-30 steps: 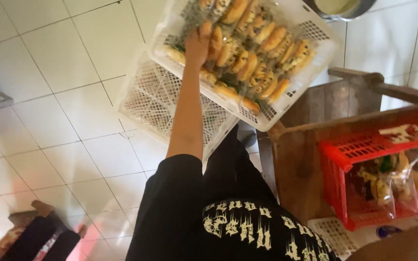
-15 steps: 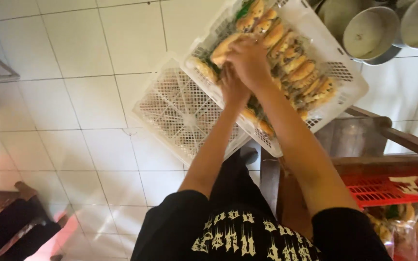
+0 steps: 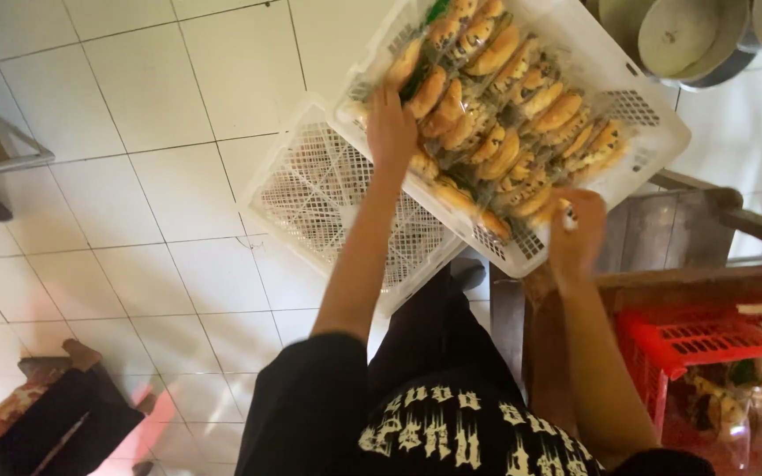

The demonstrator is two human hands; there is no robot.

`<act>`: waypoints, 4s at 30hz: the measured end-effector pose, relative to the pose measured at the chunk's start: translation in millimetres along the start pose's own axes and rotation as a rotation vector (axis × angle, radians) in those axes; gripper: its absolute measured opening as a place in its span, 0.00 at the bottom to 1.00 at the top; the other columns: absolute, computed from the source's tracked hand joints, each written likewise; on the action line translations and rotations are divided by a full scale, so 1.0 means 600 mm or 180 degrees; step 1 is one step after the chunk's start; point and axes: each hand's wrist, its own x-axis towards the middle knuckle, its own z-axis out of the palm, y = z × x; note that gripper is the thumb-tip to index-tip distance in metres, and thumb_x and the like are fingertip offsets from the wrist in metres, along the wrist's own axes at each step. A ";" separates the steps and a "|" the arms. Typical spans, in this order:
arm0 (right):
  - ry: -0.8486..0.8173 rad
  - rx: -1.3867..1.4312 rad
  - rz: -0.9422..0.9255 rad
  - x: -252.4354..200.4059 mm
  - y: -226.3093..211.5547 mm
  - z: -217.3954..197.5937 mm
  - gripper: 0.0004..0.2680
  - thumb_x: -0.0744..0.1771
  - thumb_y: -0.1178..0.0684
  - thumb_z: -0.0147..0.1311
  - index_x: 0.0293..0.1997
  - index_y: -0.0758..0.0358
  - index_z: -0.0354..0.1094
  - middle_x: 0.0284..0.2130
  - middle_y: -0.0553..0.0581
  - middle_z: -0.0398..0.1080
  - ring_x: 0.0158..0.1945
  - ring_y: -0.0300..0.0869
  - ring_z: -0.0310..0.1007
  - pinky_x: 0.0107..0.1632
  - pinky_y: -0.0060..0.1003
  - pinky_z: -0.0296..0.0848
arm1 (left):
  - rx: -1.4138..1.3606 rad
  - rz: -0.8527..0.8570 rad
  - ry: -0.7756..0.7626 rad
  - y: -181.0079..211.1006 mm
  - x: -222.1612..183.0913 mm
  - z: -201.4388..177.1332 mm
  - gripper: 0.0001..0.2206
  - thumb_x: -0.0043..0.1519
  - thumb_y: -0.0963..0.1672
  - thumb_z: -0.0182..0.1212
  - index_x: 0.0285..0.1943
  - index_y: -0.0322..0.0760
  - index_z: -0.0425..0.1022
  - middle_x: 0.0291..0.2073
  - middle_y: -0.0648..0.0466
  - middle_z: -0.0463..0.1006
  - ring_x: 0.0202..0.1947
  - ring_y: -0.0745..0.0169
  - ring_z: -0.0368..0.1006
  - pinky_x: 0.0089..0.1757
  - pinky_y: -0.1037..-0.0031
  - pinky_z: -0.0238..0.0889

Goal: The person sorts individual packaged bread items from large trays into smaller crates by hand, arranging them in neat rows.

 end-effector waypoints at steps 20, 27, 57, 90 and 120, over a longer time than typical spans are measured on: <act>-0.0267 -0.1500 0.0203 -0.207 0.027 -0.034 0.05 0.69 0.52 0.53 0.41 0.60 0.71 0.39 0.57 0.72 0.48 0.53 0.70 0.65 0.55 0.58 | 0.0968 0.2279 -0.0178 0.095 0.117 -0.186 0.07 0.61 0.38 0.62 0.43 0.43 0.75 0.47 0.60 0.75 0.59 0.56 0.68 0.65 0.45 0.44; -0.0309 -0.1664 0.0179 -0.213 0.032 -0.028 0.05 0.68 0.52 0.53 0.37 0.60 0.70 0.36 0.57 0.71 0.46 0.53 0.69 0.63 0.56 0.59 | 0.2257 0.2368 -0.1305 0.026 0.165 -0.035 0.10 0.59 0.36 0.61 0.45 0.40 0.82 0.55 0.56 0.78 0.67 0.52 0.66 0.68 0.49 0.47; -0.0138 -0.1590 -0.0124 -0.194 0.021 -0.035 0.04 0.65 0.52 0.56 0.33 0.59 0.69 0.32 0.55 0.71 0.41 0.52 0.69 0.59 0.55 0.61 | 0.1337 -0.0192 -0.0824 0.138 0.200 0.179 0.29 0.65 0.50 0.61 0.74 0.40 0.60 0.73 0.54 0.62 0.71 0.54 0.60 0.69 0.58 0.50; -0.0208 -0.1375 0.0091 -0.197 0.014 -0.039 0.04 0.64 0.53 0.55 0.30 0.59 0.68 0.30 0.56 0.68 0.39 0.51 0.68 0.60 0.58 0.62 | 0.1137 0.0852 -0.1221 0.287 0.031 0.261 0.16 0.67 0.47 0.59 0.62 0.40 0.70 0.67 0.45 0.63 0.61 0.40 0.64 0.56 0.57 0.64; 0.0155 -0.1199 0.0143 -0.211 0.033 -0.021 0.05 0.64 0.52 0.56 0.32 0.60 0.68 0.31 0.57 0.69 0.42 0.51 0.70 0.60 0.58 0.61 | 0.0240 0.1196 -0.0850 0.418 -0.140 0.348 0.20 0.52 0.45 0.67 0.54 0.39 0.73 0.53 0.40 0.72 0.48 0.36 0.71 0.46 0.52 0.67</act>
